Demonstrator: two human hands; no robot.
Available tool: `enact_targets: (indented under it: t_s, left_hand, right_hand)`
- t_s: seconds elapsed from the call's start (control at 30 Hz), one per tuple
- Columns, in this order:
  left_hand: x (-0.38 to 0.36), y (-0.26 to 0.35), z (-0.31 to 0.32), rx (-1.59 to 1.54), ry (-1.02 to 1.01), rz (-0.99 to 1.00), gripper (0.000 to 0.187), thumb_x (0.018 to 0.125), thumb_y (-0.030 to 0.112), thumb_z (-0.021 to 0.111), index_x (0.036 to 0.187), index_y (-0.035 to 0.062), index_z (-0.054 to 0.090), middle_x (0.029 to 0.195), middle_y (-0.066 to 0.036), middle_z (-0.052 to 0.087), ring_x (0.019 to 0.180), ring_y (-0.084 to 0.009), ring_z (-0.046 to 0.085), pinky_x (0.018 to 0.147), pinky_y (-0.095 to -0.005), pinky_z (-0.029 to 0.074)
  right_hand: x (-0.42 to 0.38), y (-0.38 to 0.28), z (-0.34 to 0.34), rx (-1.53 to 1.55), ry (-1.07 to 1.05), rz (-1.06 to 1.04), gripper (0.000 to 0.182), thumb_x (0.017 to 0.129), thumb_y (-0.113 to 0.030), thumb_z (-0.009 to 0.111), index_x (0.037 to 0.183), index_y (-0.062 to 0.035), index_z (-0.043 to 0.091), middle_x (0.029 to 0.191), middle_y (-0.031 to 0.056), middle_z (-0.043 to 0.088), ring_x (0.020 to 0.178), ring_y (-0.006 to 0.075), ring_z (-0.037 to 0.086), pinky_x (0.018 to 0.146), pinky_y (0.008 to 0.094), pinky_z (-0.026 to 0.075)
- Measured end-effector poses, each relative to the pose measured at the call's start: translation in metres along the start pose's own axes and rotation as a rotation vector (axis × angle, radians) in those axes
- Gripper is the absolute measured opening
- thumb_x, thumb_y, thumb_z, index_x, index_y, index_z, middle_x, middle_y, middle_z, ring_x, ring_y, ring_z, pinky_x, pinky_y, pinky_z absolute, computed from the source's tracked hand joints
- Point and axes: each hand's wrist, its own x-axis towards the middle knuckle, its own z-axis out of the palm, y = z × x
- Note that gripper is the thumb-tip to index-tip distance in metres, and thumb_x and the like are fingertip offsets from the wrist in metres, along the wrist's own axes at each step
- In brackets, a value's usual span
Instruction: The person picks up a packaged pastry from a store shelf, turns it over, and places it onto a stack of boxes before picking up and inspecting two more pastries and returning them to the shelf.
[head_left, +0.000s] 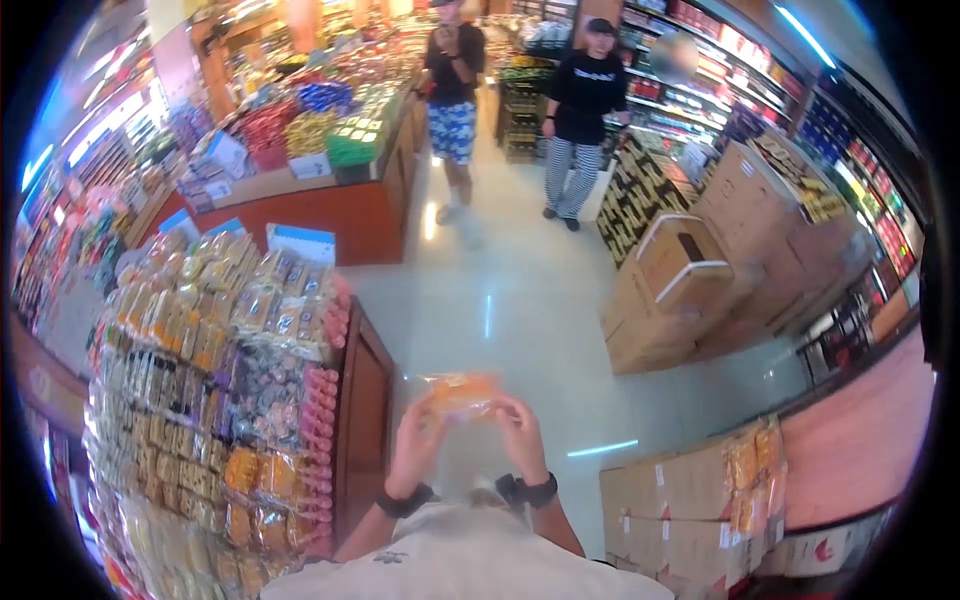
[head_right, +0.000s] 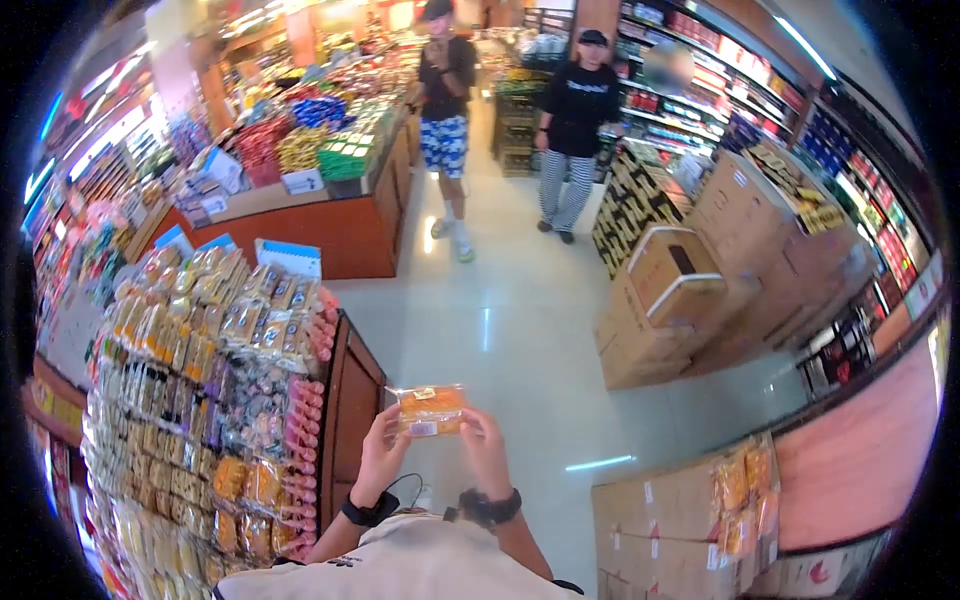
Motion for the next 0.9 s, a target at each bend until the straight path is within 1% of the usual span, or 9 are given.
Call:
enact_targets:
  t_s: [0.13, 0.23, 0.33, 0.47, 0.57, 0.67, 0.7, 0.8, 0.9]
  left_hand:
    - [0.011, 0.004, 0.01, -0.028, -0.181, 0.012, 0.045, 0.09, 0.01, 0.062, 0.133, 0.0063, 0.049, 0.124, -0.007, 0.058, 0.111, -0.0197, 0.054, 0.091, -0.0338, 0.045]
    - [0.015, -0.004, 0.016, -0.049, -0.297, 0.02, 0.045, 0.09, 0.01, 0.062, 0.133, 0.0073, 0.049, 0.126, -0.008, 0.057, 0.113, -0.0203, 0.054, 0.092, -0.0342, 0.044]
    - [0.014, -0.009, 0.017, -0.075, -0.365, 0.053, 0.045, 0.089, 0.011, 0.062, 0.133, 0.0074, 0.05, 0.127, -0.008, 0.057, 0.113, -0.02, 0.054, 0.092, -0.0345, 0.044]
    - [0.009, -0.023, 0.021, -0.184, -0.446, 0.049, 0.046, 0.089, 0.011, 0.062, 0.133, 0.0075, 0.05, 0.127, -0.008, 0.057, 0.112, -0.0197, 0.054, 0.093, -0.0356, 0.044]
    - [0.001, -0.034, 0.027, -0.151, -0.538, 0.191, 0.045, 0.089, 0.011, 0.062, 0.132, 0.0076, 0.05, 0.128, -0.008, 0.057, 0.113, -0.0203, 0.053, 0.093, -0.0368, 0.043]
    - [-0.007, -0.035, 0.031, -0.136, -0.665, 0.123, 0.043, 0.09, 0.012, 0.06, 0.132, 0.0079, 0.051, 0.129, -0.008, 0.056, 0.114, -0.0211, 0.052, 0.094, -0.0378, 0.043]
    - [-0.007, -0.032, 0.032, -0.177, -0.681, 0.112, 0.043, 0.091, 0.012, 0.06, 0.132, 0.0078, 0.051, 0.13, -0.008, 0.055, 0.115, -0.021, 0.052, 0.094, -0.0378, 0.043]
    - [-0.012, -0.027, 0.038, -0.263, -0.708, 0.094, 0.042, 0.091, 0.011, 0.059, 0.132, 0.0077, 0.051, 0.131, -0.008, 0.054, 0.115, -0.0206, 0.052, 0.093, -0.0377, 0.043]
    - [-0.008, -0.038, 0.045, -0.254, -0.69, 0.1, 0.042, 0.091, 0.011, 0.059, 0.132, 0.0078, 0.05, 0.133, -0.008, 0.053, 0.115, -0.0203, 0.051, 0.092, -0.0369, 0.044]
  right_hand:
    - [-0.022, 0.006, -0.012, -0.012, 0.187, -0.056, 0.028, 0.093, -0.012, 0.056, 0.118, 0.0, 0.058, 0.123, 0.0124, 0.058, 0.109, 0.0205, 0.058, 0.092, 0.0323, 0.047]
    - [-0.038, 0.009, -0.012, -0.021, 0.321, -0.053, 0.027, 0.093, -0.01, 0.056, 0.118, -0.0033, 0.06, 0.115, 0.0087, 0.062, 0.104, 0.0179, 0.059, 0.091, 0.0312, 0.046]
    - [-0.057, 0.002, -0.007, -0.06, 0.412, -0.054, 0.027, 0.092, -0.008, 0.056, 0.118, -0.0031, 0.06, 0.115, 0.0089, 0.062, 0.106, 0.0178, 0.058, 0.09, 0.0307, 0.046]
    - [-0.083, -0.001, 0.003, -0.113, 0.481, -0.029, 0.027, 0.093, -0.011, 0.056, 0.119, -0.0026, 0.059, 0.12, 0.0117, 0.059, 0.109, 0.0209, 0.058, 0.089, 0.0334, 0.048]
    - [-0.111, -0.005, 0.013, -0.101, 0.575, 0.026, 0.026, 0.093, -0.011, 0.056, 0.118, -0.0036, 0.06, 0.117, 0.0111, 0.059, 0.109, 0.0218, 0.057, 0.089, 0.0333, 0.048]
    - [-0.132, 0.005, 0.015, -0.195, 0.677, 0.011, 0.023, 0.094, -0.012, 0.056, 0.115, -0.0039, 0.062, 0.116, 0.0115, 0.059, 0.111, 0.0217, 0.056, 0.089, 0.0332, 0.048]
    - [-0.137, 0.006, 0.014, -0.159, 0.694, 0.013, 0.022, 0.094, -0.013, 0.057, 0.113, -0.0041, 0.063, 0.117, 0.0125, 0.059, 0.114, 0.0216, 0.055, 0.089, 0.0328, 0.048]
    - [-0.142, 0.01, 0.013, -0.103, 0.715, 0.033, 0.025, 0.092, -0.004, 0.057, 0.117, -0.0026, 0.059, 0.12, 0.0095, 0.058, 0.106, 0.0185, 0.058, 0.09, 0.0303, 0.048]
    - [-0.134, 0.023, 0.006, -0.097, 0.725, 0.061, 0.025, 0.093, -0.016, 0.06, 0.116, -0.0078, 0.062, 0.124, 0.0102, 0.056, 0.109, 0.0208, 0.057, 0.085, 0.0324, 0.05]
